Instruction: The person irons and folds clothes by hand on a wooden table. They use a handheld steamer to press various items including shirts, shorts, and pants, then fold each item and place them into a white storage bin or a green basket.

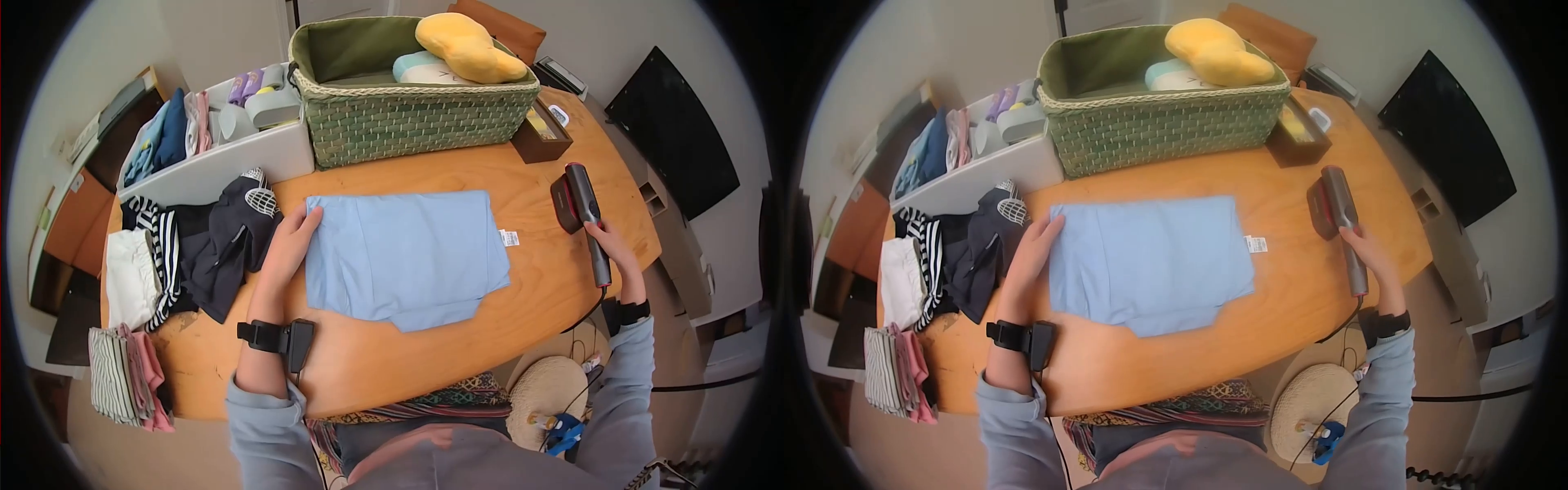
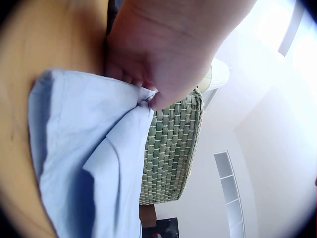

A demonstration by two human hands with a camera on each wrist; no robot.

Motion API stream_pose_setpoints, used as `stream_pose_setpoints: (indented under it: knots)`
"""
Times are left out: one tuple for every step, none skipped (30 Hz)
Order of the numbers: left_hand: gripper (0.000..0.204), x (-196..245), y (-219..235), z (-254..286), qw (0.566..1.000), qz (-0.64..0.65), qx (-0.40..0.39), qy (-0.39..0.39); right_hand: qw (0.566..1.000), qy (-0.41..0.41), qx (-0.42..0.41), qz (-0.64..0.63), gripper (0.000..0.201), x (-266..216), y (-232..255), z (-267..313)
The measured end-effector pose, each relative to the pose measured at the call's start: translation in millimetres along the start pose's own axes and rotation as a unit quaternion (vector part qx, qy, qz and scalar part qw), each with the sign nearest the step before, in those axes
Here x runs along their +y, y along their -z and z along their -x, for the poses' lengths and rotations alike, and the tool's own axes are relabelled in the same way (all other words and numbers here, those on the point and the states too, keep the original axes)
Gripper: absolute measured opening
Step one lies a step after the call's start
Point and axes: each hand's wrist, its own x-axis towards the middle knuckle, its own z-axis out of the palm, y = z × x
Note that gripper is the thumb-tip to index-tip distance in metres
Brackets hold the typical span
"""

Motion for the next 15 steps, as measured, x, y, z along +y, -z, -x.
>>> stream_pose_setpoints:
  knots:
    - [0.04,3,-1,1,1.0,0.005,-0.002,0.018,1.0,-0.004,0.001,-0.006,0.048,6,-1,3]
    - [0.044,5,-1,2,0.999,0.011,-0.003,0.035,0.989,0.026,0.084,0.12,0.048,-6,-1,15]
    - [0.044,4,-1,1,0.999,0.007,-0.005,0.034,0.954,0.056,0.164,0.243,0.049,-21,-2,27]
    - [0.05,1,0,1,0.996,-0.088,-0.001,-0.003,0.955,0.055,0.164,0.24,0.049,-37,-4,40]
    - [0.057,-1,0,1,0.983,-0.181,0.003,-0.04,0.925,0.122,0.237,0.269,0.046,-57,-8,54]
    - [0.057,3,0,3,0.982,-0.185,0.003,-0.039,0.885,0.187,0.308,0.294,0.045,-80,-12,68]
    - [0.061,9,-2,5,0.98,-0.194,0.0,-0.03,0.934,0.187,0.233,0.198,0.041,-112,-14,84]
    - [0.066,13,-3,6,0.979,-0.205,-0.005,-0.023,0.966,0.182,0.155,0.097,0.038,-136,-20,96]
    - [0.066,14,-4,6,0.977,-0.21,-0.009,-0.023,0.973,0.214,0.069,0.046,0.038,-140,-34,97]
    - [0.064,13,-4,5,0.983,-0.183,-0.011,-0.024,0.97,0.244,-0.016,-0.007,0.038,-144,-47,97]
    - [0.062,12,-4,4,0.987,-0.156,-0.012,-0.026,0.954,0.248,-0.148,-0.078,0.037,-161,-58,100]
    - [0.062,8,-4,3,0.986,-0.162,-0.016,-0.027,0.916,0.249,-0.277,-0.148,0.036,-180,-68,101]
    - [0.058,3,-2,2,0.992,-0.124,-0.021,-0.021,0.879,0.24,-0.365,-0.192,0.038,-191,-81,96]
    - [0.054,3,0,2,0.996,-0.087,-0.024,-0.014,0.831,0.231,-0.449,-0.234,0.039,-197,-97,85]
    - [0.054,7,-1,3,0.995,-0.094,-0.025,-0.016,0.829,0.234,-0.447,-0.24,0.039,-201,-112,72]
